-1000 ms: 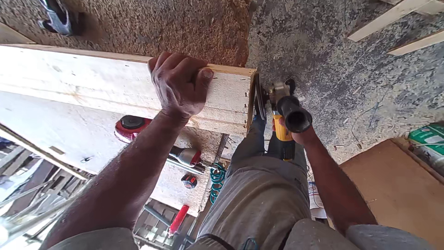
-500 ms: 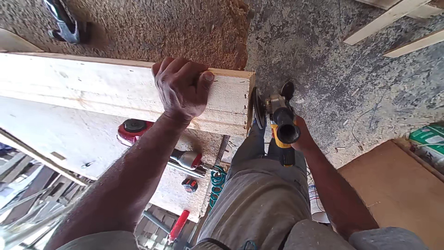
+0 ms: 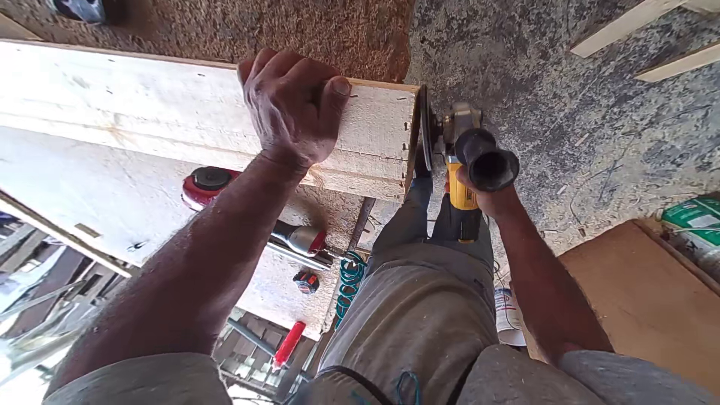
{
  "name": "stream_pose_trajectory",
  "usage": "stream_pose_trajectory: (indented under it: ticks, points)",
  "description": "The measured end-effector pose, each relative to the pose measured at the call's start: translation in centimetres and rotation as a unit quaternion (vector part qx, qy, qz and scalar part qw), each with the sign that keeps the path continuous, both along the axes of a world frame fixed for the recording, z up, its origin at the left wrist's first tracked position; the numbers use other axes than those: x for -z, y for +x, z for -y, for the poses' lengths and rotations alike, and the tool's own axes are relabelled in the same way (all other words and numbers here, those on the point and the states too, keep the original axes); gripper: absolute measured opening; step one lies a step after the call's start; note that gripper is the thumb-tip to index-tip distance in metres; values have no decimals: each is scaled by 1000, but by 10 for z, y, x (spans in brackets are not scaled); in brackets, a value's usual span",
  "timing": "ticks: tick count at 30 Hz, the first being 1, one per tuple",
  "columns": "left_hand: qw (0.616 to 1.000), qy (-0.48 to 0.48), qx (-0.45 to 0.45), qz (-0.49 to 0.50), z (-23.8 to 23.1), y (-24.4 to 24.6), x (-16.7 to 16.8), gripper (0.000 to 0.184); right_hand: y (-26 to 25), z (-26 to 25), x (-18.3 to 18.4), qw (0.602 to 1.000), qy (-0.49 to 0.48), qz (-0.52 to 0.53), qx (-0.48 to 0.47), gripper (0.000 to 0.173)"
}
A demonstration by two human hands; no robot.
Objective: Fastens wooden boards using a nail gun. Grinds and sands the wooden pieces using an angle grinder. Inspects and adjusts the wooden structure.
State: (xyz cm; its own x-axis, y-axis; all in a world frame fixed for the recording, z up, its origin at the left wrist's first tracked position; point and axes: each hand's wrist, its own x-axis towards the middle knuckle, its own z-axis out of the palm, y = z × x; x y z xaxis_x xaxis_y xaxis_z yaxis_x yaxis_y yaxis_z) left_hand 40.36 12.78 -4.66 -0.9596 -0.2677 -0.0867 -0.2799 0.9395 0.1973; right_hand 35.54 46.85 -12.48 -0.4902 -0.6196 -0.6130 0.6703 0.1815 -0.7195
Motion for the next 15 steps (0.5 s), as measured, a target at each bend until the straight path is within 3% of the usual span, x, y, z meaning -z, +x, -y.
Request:
stream_pose_trajectory:
  ticks: [4,7,11,15]
  points:
    - [1000,-1,-8,8,0,0,1,49,28,-21,-1,999,5,30,-10,57]
    - [1000,1,-10,4,0,1,2,47,58,-34,-7,999,4,49,-1,68]
    - [1000,0,-10,6,2,1,4,49,37,-12,1,1000,2,13,16,62]
    - [1000,-5,-10,6,1,0,3,50,34,-12,4,1000,8,-9,10,67]
